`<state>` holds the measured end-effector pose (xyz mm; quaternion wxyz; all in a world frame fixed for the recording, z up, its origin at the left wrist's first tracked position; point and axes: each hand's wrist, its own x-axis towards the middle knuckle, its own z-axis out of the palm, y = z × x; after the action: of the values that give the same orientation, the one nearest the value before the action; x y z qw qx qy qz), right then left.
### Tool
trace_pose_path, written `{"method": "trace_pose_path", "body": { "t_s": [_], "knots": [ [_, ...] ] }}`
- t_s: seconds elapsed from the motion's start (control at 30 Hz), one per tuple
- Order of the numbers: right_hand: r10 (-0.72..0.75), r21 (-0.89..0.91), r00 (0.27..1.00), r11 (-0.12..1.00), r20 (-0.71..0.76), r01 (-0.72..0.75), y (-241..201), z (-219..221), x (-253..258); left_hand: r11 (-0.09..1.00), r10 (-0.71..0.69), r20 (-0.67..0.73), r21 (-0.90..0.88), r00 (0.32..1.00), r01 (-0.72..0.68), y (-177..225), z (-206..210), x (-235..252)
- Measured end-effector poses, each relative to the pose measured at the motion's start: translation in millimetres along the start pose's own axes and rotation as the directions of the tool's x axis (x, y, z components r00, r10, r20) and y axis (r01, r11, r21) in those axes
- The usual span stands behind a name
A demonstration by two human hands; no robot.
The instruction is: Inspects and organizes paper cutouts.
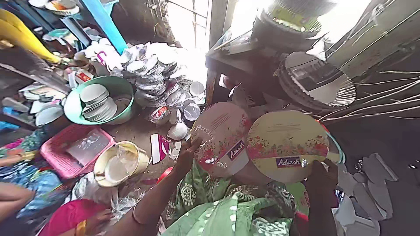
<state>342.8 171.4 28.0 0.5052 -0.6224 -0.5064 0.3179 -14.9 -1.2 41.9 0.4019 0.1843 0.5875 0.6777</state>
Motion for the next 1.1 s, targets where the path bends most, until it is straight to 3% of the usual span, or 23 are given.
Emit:
{"method": "trace_pose_path", "body": {
  "t_s": [0.17,0.37,0.5,0.63,0.83,0.97,1.03,1.1],
  "knots": [
    [0.085,-0.039,0.995,0.996,0.05,-0.083,-20,22,-13,0.998,-0.037,0.01,-0.047,0.999,0.038,1,-3,2],
    [0.042,-0.06,0.985,0.998,0.17,-0.032,-18,36,-21,0.993,-0.115,0.0,-0.037,0.993,0.115,4,-1,2],
    [0.065,-0.099,0.992,0.994,0.111,-0.054,-22,44,-22,0.991,-0.13,-0.049,-0.028,0.99,0.129,2,-1,3],
    [0.099,0.026,0.995,0.995,0.002,-0.099,-22,35,-7,0.984,-0.179,-0.1,-0.024,0.979,0.177,4,-2,3],
    [0.16,0.044,0.987,0.986,0.004,-0.16,-16,19,-2,0.995,-0.097,-0.084,0.003,0.992,0.098,-6,-6,8],
    [0.169,-0.011,0.98,0.986,0.102,-0.169,-15,25,-10,0.998,-0.056,-0.007,0.037,0.998,0.057,-5,-6,6],
    [0.213,-0.061,0.949,0.977,0.232,-0.204,-18,33,-19,0.993,-0.023,0.035,0.12,0.999,0.019,0,-3,-1],
    [0.199,-0.089,0.908,0.98,0.368,-0.178,-16,46,-30,0.977,0.013,0.162,0.207,0.987,-0.047,1,-3,-5]
  ]
}}
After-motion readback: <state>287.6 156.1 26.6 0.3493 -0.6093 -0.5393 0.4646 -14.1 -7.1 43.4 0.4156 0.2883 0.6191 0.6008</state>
